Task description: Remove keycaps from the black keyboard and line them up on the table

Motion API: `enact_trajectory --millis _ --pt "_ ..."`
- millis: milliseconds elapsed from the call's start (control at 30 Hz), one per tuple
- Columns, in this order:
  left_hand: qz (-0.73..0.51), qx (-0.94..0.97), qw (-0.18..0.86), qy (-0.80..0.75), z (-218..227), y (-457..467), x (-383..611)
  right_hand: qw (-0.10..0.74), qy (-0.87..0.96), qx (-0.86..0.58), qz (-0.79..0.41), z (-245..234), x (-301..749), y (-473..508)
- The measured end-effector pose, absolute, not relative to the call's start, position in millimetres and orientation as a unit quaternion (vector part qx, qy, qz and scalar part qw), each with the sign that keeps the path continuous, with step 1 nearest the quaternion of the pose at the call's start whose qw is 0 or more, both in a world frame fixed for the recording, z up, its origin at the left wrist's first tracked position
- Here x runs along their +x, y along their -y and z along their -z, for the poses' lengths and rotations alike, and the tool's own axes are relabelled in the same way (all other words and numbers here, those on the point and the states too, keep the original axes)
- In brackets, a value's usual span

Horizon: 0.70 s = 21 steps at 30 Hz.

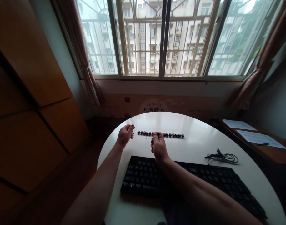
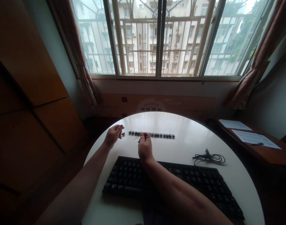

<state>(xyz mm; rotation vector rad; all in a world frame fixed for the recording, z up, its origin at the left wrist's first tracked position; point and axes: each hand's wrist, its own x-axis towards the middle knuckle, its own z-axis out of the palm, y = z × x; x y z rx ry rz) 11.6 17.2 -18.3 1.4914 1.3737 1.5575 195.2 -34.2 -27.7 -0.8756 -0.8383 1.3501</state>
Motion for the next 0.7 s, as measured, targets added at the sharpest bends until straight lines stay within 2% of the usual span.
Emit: enact_trajectory --millis 233,500,567,700 --pt "-0.566 0.575 0.169 -0.567 27 -24 -8 0.608 0.361 -0.374 -0.6 26 196 36" --pt "-0.377 0.703 -0.029 -0.602 26 -19 2 0.607 0.359 -0.373 -0.603 23 195 38" --pt "-0.321 0.725 -0.032 -0.609 25 -17 6 0.612 0.368 -0.366 -0.597 25 194 37" --pt "-0.269 0.755 0.033 -0.597 23 -12 12 0.621 0.377 -0.36 -0.586 29 193 34"
